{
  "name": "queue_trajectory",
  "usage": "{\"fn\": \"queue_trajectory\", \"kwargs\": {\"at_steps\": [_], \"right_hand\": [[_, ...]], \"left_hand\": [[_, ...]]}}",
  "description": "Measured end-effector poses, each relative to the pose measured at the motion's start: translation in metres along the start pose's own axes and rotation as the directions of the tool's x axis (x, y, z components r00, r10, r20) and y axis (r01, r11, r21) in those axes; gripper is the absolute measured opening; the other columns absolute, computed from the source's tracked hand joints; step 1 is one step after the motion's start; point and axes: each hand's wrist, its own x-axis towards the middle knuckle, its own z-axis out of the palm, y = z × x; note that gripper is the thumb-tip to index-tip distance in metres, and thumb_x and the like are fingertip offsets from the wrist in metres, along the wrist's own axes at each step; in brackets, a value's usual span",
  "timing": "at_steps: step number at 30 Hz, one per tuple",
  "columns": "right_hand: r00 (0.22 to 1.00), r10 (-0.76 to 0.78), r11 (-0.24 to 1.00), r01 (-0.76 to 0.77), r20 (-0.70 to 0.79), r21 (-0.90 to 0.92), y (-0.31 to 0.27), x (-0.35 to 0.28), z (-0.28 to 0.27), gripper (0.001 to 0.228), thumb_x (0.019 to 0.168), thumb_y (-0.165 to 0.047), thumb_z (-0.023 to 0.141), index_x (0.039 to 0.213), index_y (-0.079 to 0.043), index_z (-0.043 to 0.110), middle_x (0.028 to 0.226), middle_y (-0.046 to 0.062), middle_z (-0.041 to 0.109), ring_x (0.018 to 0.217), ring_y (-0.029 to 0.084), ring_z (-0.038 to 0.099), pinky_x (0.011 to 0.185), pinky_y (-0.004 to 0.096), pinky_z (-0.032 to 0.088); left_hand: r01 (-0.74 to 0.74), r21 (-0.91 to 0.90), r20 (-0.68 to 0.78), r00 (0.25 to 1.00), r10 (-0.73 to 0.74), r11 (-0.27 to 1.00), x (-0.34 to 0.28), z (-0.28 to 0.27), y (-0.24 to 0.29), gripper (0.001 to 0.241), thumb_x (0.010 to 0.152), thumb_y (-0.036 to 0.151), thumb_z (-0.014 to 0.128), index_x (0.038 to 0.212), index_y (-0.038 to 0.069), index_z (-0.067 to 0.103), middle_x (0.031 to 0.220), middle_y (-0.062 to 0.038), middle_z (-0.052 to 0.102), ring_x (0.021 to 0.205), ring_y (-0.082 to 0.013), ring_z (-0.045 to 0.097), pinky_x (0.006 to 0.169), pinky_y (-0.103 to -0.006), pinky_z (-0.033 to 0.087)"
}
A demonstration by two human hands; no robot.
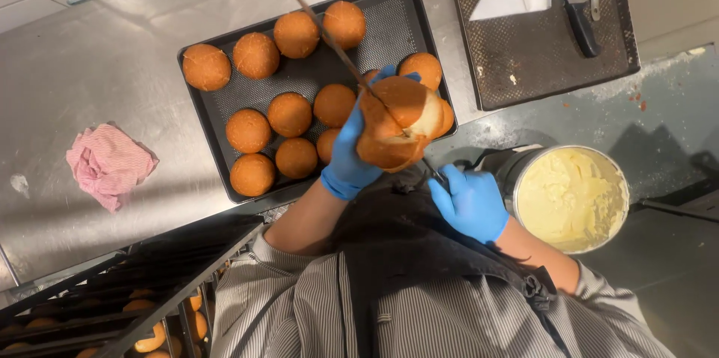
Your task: Scoring a cross onto the top of baked buns using a long serrated knife on a stainless steel counter.
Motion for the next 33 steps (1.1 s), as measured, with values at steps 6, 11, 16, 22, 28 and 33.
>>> {"fn": "queue_trajectory", "kwargs": {"at_steps": [6, 11, 16, 22, 28, 33], "right_hand": [[0.995, 0.028, 0.991, -0.041, -0.101, -0.126, -0.008, 0.031, -0.007, 0.022, 0.092, -0.022, 0.072, 0.092, -0.003, 0.062, 0.059, 0.013, 0.062, 0.051, 0.034, 0.062, 0.049, 0.044, 0.048], [0.995, 0.077, 0.966, -0.091, -0.068, -0.242, 0.007, 0.036, -0.001, 0.024, 0.094, -0.026, 0.072, 0.087, -0.006, 0.063, 0.058, 0.012, 0.062, 0.05, 0.032, 0.061, 0.05, 0.043, 0.048], [0.93, 0.31, 0.905, -0.351, 0.196, 0.239, 0.018, 0.041, -0.006, 0.026, 0.097, -0.031, 0.067, 0.087, -0.006, 0.067, 0.058, 0.014, 0.061, 0.05, 0.031, 0.059, 0.049, 0.039, 0.047], [0.873, 0.409, 0.81, -0.481, 0.266, 0.334, 0.01, 0.061, -0.012, 0.027, 0.098, -0.03, 0.063, 0.09, -0.006, 0.07, 0.06, 0.015, 0.064, 0.051, 0.032, 0.062, 0.05, 0.039, 0.049], [0.872, 0.473, 0.875, -0.482, -0.126, -0.054, 0.011, 0.04, -0.029, 0.026, 0.1, -0.027, 0.069, 0.096, -0.002, 0.068, 0.071, 0.02, 0.067, 0.064, 0.037, 0.067, 0.057, 0.041, 0.05], [0.779, 0.608, 0.794, -0.597, -0.149, 0.116, 0.032, 0.007, -0.03, 0.022, 0.104, -0.021, 0.066, 0.104, 0.001, 0.067, 0.073, 0.019, 0.065, 0.061, 0.032, 0.065, 0.058, 0.038, 0.049]], "left_hand": [[0.007, 0.19, -0.054, 0.999, 0.004, 0.982, 0.005, 0.001, 0.011, 0.069, 0.11, 0.046, 0.046, 0.165, 0.009, 0.025, 0.165, -0.015, 0.038, 0.153, -0.0283, 0.042, 0.127, -0.0433, 0.041], [-0.06, 0.637, -0.229, 0.937, 0.263, 0.768, 0.007, -0.038, -0.009, 0.061, 0.101, 0.023, 0.067, 0.151, -0.003, 0.042, 0.146, -0.017, 0.055, 0.135, -0.0251, 0.057, 0.116, -0.0411, 0.05], [-0.054, 0.575, -0.235, 0.945, 0.228, 0.816, 0.014, -0.048, -0.001, 0.057, 0.1, 0.022, 0.069, 0.147, -0.002, 0.048, 0.139, -0.014, 0.061, 0.128, -0.0235, 0.061, 0.112, -0.0398, 0.052], [-0.008, 0.525, -0.319, 0.925, 0.205, 0.851, 0.041, -0.088, -0.002, 0.052, 0.101, 0.022, 0.066, 0.145, -0.001, 0.05, 0.137, -0.012, 0.061, 0.125, -0.0215, 0.061, 0.11, -0.0383, 0.051], [0.001, 0.364, -0.45, 0.876, 0.174, 0.932, 0.136, -0.182, -0.016, 0.05, 0.102, 0.027, 0.062, 0.142, 0.0, 0.052, 0.135, -0.011, 0.061, 0.125, -0.0223, 0.06, 0.108, -0.0381, 0.05], [0.122, 0.527, -0.496, 0.847, 0.188, 0.841, 0.226, -0.285, -0.059, 0.052, 0.103, 0.03, 0.063, 0.142, -0.004, 0.056, 0.134, -0.014, 0.061, 0.125, -0.0233, 0.058, 0.108, -0.0394, 0.047]]}}
